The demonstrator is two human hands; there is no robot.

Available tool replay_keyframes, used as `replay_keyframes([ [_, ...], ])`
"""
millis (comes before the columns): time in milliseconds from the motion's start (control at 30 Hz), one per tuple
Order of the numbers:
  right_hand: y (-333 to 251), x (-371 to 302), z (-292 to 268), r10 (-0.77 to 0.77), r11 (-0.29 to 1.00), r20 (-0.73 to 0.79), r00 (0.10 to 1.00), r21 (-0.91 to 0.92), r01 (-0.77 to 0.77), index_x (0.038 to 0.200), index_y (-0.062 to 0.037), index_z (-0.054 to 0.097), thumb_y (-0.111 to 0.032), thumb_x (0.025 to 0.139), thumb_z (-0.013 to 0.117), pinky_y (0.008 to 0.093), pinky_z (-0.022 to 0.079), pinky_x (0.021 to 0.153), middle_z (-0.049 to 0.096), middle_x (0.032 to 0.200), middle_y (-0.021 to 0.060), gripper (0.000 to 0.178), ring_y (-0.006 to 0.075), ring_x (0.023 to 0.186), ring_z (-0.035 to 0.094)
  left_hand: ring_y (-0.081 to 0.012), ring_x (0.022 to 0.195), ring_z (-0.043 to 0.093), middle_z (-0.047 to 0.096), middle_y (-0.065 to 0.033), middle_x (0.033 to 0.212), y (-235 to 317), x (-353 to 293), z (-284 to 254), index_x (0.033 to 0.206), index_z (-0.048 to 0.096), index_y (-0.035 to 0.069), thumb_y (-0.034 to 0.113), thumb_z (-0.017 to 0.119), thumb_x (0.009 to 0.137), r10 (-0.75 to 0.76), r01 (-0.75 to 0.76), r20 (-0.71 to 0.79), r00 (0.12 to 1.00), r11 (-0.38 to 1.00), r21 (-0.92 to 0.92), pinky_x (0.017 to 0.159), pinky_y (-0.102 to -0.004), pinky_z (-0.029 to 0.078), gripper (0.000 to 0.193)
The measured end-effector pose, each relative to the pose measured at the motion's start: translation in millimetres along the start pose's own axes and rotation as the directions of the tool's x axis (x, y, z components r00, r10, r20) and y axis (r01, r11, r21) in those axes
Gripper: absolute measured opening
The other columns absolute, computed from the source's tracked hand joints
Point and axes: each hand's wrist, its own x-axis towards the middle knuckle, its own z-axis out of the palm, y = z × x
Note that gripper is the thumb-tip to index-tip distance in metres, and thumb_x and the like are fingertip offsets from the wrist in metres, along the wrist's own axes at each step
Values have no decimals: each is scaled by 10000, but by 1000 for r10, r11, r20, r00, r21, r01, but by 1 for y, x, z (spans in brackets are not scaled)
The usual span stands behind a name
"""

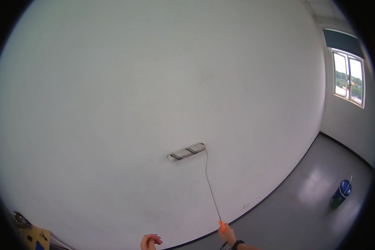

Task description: Painting a white wall using a long-handled paint roller.

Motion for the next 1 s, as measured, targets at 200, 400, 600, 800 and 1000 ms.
replay_keyframes([
  [200,-20,5,-26,-127,980,-46,991,-157,118,1075,-22,525,-233,901,595,424,488,589,630,709,213,282,407,673,635,-167,708,602,622,-87,823,-8,-5,5,1027,587,0,161,441,1006,222,-223,60,973,975,9,662,-323,516,218],
  [400,-182,115,-57,-340,936,-100,935,-132,326,996,-20,491,-224,911,612,413,432,494,584,643,206,251,396,583,596,-174,705,589,602,-82,746,-5,-12,-14,1042,595,-20,255,546,977,86,-79,138,987,995,-53,708,-317,516,287],
  [600,-440,193,-111,-662,748,-80,745,-26,663,959,-10,503,-207,903,590,332,423,411,556,584,102,222,223,455,572,-157,618,575,463,-21,538,-3,-12,7,873,598,-51,-101,305,841,-5,6,8,1000,996,-90,668,-295,504,299],
  [800,-639,194,-119,-783,622,-156,602,-241,745,1017,51,536,-213,838,537,289,547,476,617,669,110,319,182,517,628,-154,630,574,477,-22,567,12,-24,7,872,596,-55,-91,323,838,-29,29,11,1000,998,-53,645,-286,475,278],
  [1000,-636,202,-93,-776,629,-176,605,-168,759,1011,54,540,-204,822,536,285,553,484,616,673,104,320,183,514,627,-156,615,569,480,-32,575,15,-27,-9,860,589,-56,-93,326,837,24,-29,-40,999,993,-118,623,-271,461,267],
])
